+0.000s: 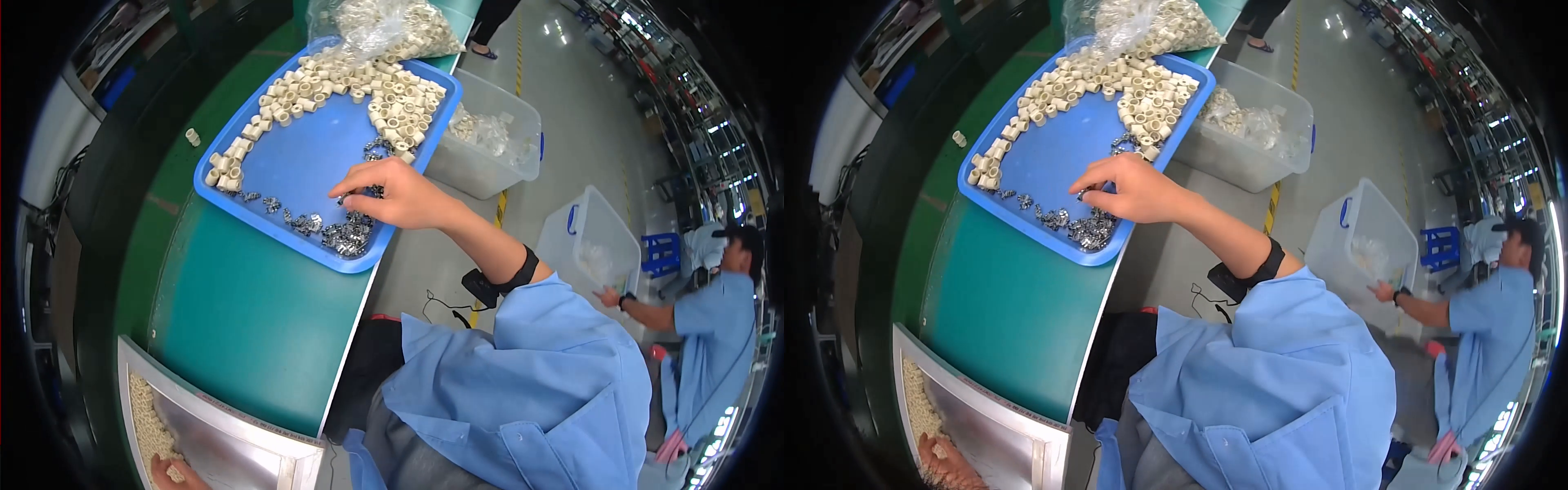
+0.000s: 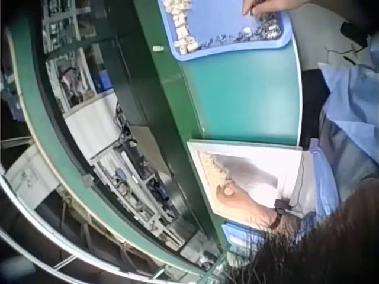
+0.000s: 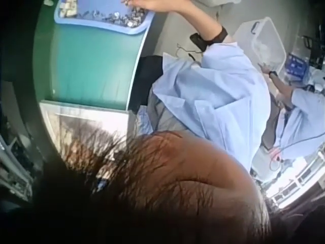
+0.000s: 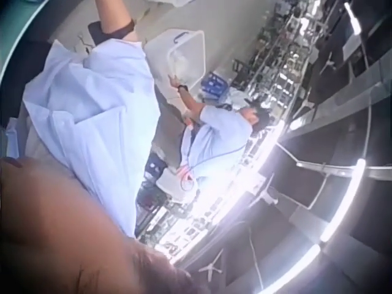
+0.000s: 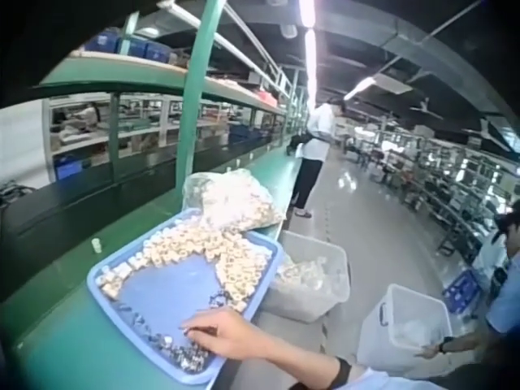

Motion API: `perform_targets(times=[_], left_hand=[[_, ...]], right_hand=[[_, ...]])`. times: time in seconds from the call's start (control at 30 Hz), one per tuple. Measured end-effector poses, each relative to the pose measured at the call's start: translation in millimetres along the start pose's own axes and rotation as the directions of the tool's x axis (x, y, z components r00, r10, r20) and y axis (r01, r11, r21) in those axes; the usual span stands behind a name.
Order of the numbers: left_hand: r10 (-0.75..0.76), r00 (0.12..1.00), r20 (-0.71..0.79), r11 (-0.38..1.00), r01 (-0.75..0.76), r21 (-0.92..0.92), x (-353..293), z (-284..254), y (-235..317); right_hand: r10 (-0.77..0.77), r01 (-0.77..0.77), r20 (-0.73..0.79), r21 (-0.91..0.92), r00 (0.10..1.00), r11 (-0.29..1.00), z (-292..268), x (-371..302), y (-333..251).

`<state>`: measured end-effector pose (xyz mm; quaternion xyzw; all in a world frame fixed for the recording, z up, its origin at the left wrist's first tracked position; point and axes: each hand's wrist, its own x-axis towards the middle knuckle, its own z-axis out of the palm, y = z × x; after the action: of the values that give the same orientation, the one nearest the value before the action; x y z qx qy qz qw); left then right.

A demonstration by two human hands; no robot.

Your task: Assembling small electronic components by manually inserting internal parts into a metal casing.

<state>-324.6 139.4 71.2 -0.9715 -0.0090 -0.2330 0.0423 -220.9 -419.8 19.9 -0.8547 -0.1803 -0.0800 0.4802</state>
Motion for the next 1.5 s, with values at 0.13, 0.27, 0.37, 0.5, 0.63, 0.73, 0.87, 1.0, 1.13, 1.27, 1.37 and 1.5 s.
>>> perform_targets(times=[0.13,0.27,0.37,0.5,0.63,0.73,0.87,1.0,1.13,1.27,1.37,1.5], left_hand=[[-0.108,0.994,-0.021,0.93,0.094,-0.356,-9,-18,15],[-0.116,0.99,-0.081,0.708,0.025,-0.706,-47,2,11],[-0.173,0.981,0.091,0.757,0.191,-0.625,-49,-22,80],[-0.324,0.929,0.178,0.442,0.315,-0.84,-46,-31,151],[-0.174,0.97,0.168,0.238,0.207,-0.949,-40,-37,186],[-0.127,0.953,0.275,0.151,0.292,-0.944,-33,-36,211],[0.084,0.994,0.074,0.127,0.063,-0.99,-18,-29,238],[0.152,0.987,0.059,0.003,0.06,-0.998,-19,-20,245],[0.159,0.984,0.086,-0.119,0.106,-0.987,-24,-21,244],[0.136,0.987,0.083,-0.125,0.1,-0.987,-25,-20,241],[0.129,0.991,0.045,-0.114,0.06,-0.992,-26,-18,238],[0.139,0.989,0.048,-0.092,0.062,-0.994,-27,-18,237]], right_hand=[[0.148,-0.134,-0.006,0.39,0.989,0.911,6,-8,-13],[0.165,-0.137,0.015,0.63,0.986,0.764,16,-16,-20],[0.192,-0.171,0.038,0.646,0.981,0.744,21,-25,-27],[0.258,-0.203,0.044,0.746,0.965,0.634,26,-36,-36],[0.257,-0.173,0.036,0.827,0.966,0.536,33,-40,-47],[0.24,-0.171,0.05,0.839,0.97,0.517,31,-43,-61],[0.197,-0.208,0.114,0.796,0.974,0.568,26,-46,-92],[0.007,-0.057,0.084,0.614,0.996,0.787,29,-39,-123],[-0.321,0.271,0.101,0.337,0.942,0.902,36,-30,-143],[-0.367,0.314,0.134,0.307,0.921,0.899,46,-27,-155],[-0.371,0.315,0.17,0.283,0.913,0.906,49,-25,-160],[-0.379,0.329,0.191,0.247,0.905,0.911,48,-25,-164]])
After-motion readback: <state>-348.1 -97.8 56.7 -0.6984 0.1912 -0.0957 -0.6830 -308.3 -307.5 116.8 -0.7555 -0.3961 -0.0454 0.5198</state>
